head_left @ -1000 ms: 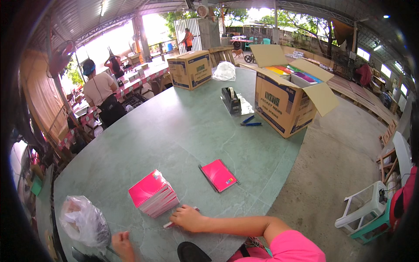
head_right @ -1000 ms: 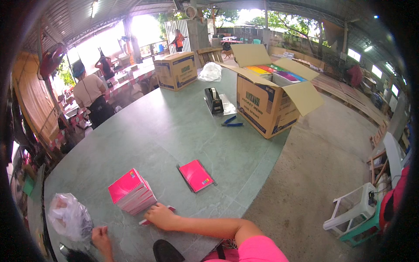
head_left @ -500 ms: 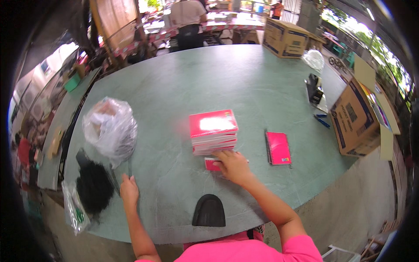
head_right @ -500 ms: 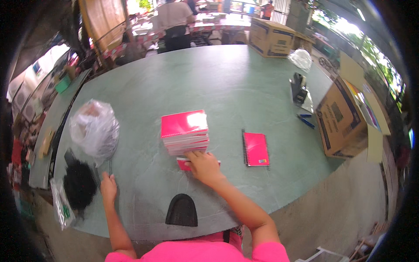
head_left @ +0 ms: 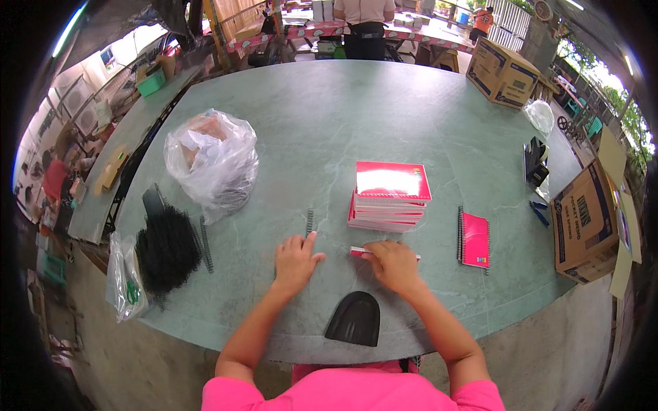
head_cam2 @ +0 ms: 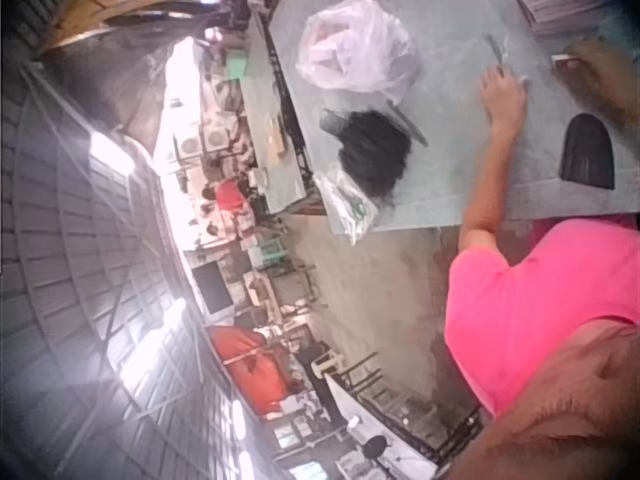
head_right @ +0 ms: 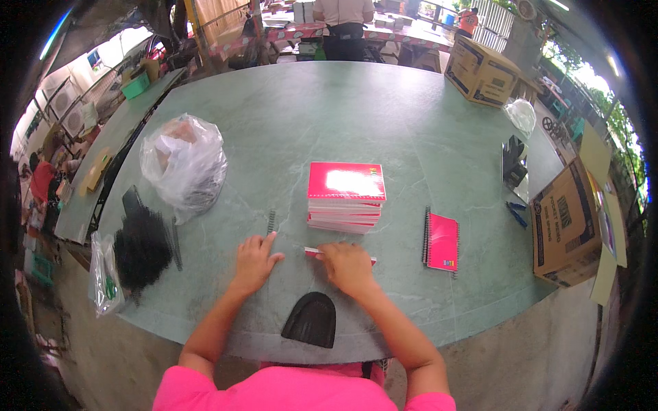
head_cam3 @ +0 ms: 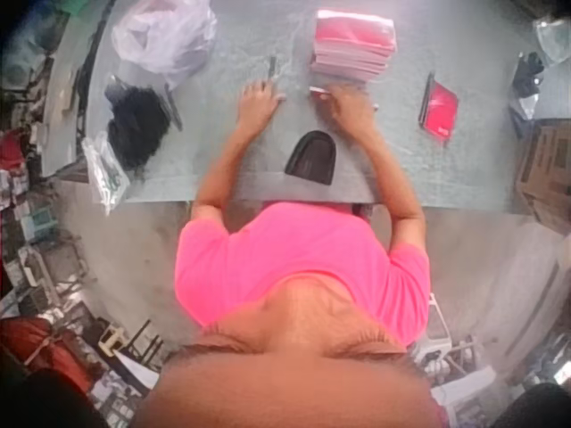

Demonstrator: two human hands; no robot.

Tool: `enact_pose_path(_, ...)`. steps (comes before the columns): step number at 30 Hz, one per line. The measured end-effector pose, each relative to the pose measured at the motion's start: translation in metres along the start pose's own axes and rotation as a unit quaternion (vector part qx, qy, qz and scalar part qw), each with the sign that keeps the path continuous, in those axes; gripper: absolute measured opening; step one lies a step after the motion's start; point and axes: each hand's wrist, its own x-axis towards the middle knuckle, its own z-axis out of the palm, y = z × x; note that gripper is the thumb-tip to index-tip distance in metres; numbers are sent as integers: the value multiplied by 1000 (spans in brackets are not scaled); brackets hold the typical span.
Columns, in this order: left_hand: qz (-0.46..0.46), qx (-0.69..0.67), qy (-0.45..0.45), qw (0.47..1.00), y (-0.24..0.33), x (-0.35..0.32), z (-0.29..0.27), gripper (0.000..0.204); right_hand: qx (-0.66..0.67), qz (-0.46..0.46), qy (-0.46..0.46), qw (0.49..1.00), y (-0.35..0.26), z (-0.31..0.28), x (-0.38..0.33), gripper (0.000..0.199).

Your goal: The person threads a plastic spiral through the pre-punched holes of a stack of pink paper to assemble a small notebook.

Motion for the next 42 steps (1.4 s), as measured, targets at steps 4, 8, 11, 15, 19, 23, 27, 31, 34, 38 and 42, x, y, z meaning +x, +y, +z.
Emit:
enact_pose_path(4,-61,-51,-70,994,-16,22,19,42,8,-31,-16,999,-3,-10,5,9)
enact_pose_path(8,-54,-11,-58,997,-13,38,12,34,-2,-34,-20,999,-5,-11,3,10)
enact_pose_path(11,-100,-55,11,993,-4,54,6,30,-2,-6,-34,999,-8,-8,3,11)
enact_pose_path(15,-54,-45,-61,996,-14,56,21,28,0,14,-55,998,-11,-4,7,13)
enact_pose_path(19,11,-28,-154,988,37,32,-16,41,-13,24,-25,999,-6,-3,7,13)
enact_pose_path(23,-4,-172,-187,967,50,18,-18,38,-4,18,-26,999,-11,1,7,13)
enact_pose_path(27,-95,-420,-106,896,38,26,-25,26,-8,9,-35,999,-12,0,6,14)
enact_pose_path(31,-113,-664,-89,734,34,25,-33,20,-5,-11,-9,1000,-10,2,6,12)
enact_pose_path(34,-110,-702,-82,699,31,22,-32,16,0,-15,-30,999,-12,-1,4,15)
enact_pose_path(38,-77,-735,-95,667,25,22,-27,14,11,-15,-40,999,-13,-2,2,18)
enact_pose_path(42,-4,-777,-117,618,21,21,-28,18,18,-14,-36,999,-16,-5,3,19)
